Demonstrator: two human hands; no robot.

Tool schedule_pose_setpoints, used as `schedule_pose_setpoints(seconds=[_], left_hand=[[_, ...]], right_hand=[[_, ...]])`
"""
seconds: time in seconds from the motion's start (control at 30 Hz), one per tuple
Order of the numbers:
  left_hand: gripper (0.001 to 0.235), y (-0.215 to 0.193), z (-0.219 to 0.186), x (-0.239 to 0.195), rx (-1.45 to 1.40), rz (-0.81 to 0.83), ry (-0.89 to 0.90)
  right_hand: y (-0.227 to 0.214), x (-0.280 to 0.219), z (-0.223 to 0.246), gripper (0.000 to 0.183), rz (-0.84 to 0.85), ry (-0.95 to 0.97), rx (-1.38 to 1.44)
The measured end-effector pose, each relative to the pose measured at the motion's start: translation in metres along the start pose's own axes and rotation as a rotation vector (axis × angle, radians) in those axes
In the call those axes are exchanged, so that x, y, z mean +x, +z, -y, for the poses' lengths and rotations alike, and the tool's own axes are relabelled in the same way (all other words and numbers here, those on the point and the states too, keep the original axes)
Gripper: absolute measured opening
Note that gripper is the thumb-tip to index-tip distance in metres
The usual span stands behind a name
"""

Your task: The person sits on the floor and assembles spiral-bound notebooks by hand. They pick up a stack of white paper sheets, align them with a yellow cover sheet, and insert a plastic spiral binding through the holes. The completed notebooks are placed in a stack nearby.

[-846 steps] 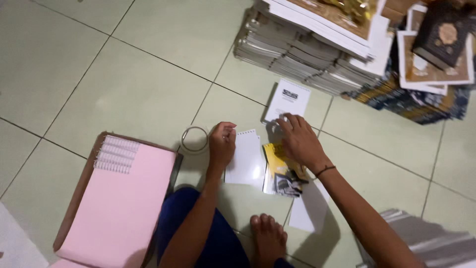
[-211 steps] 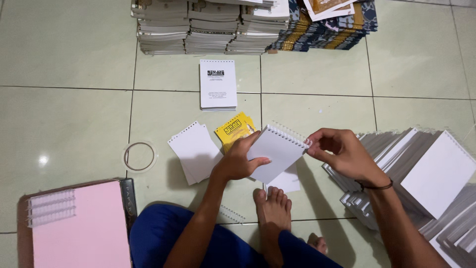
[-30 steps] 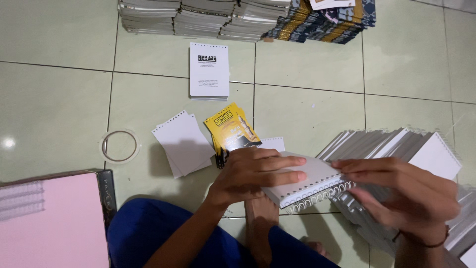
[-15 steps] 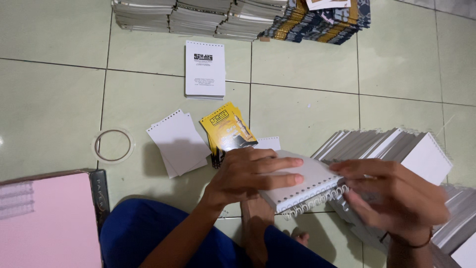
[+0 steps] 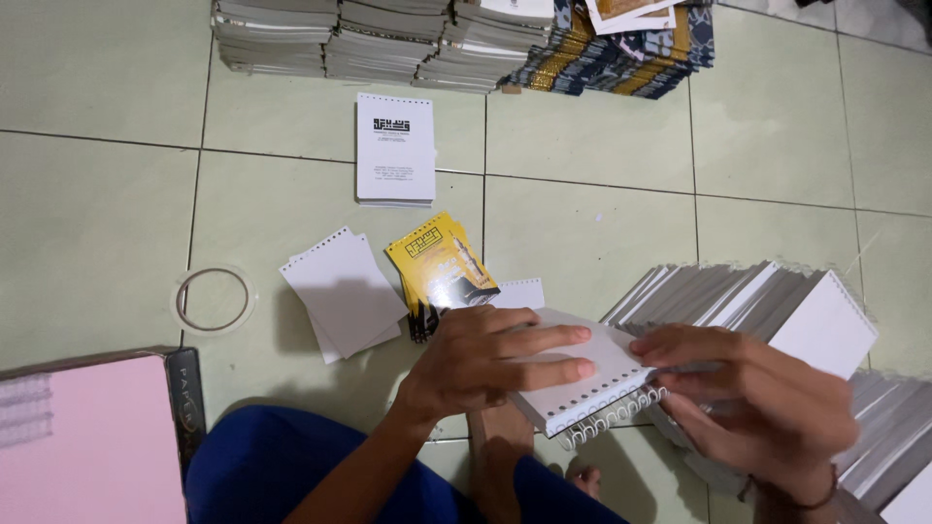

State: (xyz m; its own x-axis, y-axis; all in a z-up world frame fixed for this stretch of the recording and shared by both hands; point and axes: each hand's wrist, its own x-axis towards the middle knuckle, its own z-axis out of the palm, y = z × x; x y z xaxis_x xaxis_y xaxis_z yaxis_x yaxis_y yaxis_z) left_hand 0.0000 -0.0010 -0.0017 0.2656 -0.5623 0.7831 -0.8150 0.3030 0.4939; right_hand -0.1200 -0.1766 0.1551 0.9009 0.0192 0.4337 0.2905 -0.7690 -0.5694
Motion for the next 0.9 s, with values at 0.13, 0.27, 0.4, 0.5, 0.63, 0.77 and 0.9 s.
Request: schedule_pose_setpoints(seconds=[0.13, 0.27, 0.4, 0.5, 0.63, 0.77, 0.9], left_hand=[[0.028, -0.001, 0.003, 0.001, -0.023, -0.034, -0.006], [0.039, -0.006, 0.002, 0.004, -0.058, 0.006, -0.016], [0.071, -0.009, 0.000, 0.005, -0.132, 0.062, -0.044], [0.053, 0.001, 0.004, -0.001, -0.218, 0.078, -0.034], [0.075, 0.004, 0.004, -0.004, -0.309, 0.159, -0.086], [0.039, 0.016, 0.006, -0.013, -0.353, 0.115, -0.185], [0.063, 0.037, 0.014, -0.030, -0.169, 0.141, -0.165]], right_hand=[[-0.008, 0.001, -0.008, 0.014, 0.068, 0.096, 0.057], [-0.002, -0.005, -0.018, 0.012, -0.008, 0.032, 0.076], [0.000, -0.014, -0.036, 0.031, 0.071, 0.066, 0.295], [0.021, -0.018, -0.033, 0.026, 0.025, 0.096, 0.507], [0.030, -0.032, -0.047, 0.021, -0.071, 0.048, 0.483], [0.033, -0.028, -0.050, 0.020, -0.063, -0.051, 0.486], [0.035, -0.017, -0.042, 0.020, 0.012, -0.048, 0.480]])
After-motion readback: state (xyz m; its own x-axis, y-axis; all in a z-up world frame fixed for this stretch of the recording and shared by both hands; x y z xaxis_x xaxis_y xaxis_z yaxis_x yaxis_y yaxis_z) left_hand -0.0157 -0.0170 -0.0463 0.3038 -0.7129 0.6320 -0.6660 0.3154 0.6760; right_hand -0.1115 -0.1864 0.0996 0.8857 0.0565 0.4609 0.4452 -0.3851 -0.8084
